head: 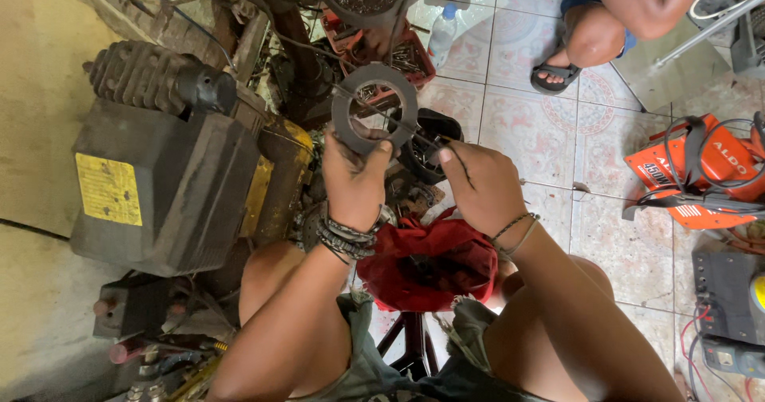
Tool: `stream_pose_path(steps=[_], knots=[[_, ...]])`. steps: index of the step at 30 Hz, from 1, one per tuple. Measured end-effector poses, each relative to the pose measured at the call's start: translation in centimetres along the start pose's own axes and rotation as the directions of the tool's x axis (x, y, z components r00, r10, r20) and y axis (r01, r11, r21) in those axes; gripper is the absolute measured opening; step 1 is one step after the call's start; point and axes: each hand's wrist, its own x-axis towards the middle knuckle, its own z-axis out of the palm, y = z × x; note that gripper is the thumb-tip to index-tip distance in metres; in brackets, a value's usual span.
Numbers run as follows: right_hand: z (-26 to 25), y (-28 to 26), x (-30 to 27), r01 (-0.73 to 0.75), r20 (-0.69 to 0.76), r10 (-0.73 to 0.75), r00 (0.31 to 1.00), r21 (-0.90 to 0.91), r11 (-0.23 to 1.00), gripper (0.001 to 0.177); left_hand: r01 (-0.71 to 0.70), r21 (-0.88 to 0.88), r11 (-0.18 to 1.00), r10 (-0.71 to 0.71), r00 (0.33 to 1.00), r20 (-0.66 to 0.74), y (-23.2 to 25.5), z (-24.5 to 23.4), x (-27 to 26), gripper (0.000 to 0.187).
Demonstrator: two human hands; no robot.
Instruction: The person holds a dark, circular mechanical part in their left hand and uses a metal rod in their right hand to scrape and clean the inner surface of the part. The person rotates the part to access different areas while continuing to scrape away debris.
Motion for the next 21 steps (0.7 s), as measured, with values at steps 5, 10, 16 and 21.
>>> stream_pose_path(steps=[5, 10, 16, 21], knots=[[0.2, -0.2, -0.1, -0.012, 0.004, 0.012, 1.000, 0.036, 0.999, 0.048, 0.033, 0.070, 0.997, -0.036, 0.999, 0.034, -2.0, 0.7, -1.0, 0.022], [-0.2, -0.1, -0.1, -0.007, -0.014, 0.006, 1.000, -0.009, 1.000, 0.049, 0.014, 0.009, 1.000, -0.014, 1.000, 0.024, -1.1, 0.7, -0.4, 0.021], [-0.1, -0.3, -0.2, 0.014, -0.012, -0.014, 1.000, 0.023, 1.000, 0.049, 0.009, 0.010, 1.000, -0.009, 0.999, 0.037, -1.7, 0.7, -0.6, 0.023], [0.0, -0.3, -0.1, 0.015, -0.033, -0.016, 0.999, -0.038, 0.999, 0.048, 0.070, 0.077, 0.995, -0.071, 0.997, 0.010, -0.9, 1.1, -0.9, 0.027]])
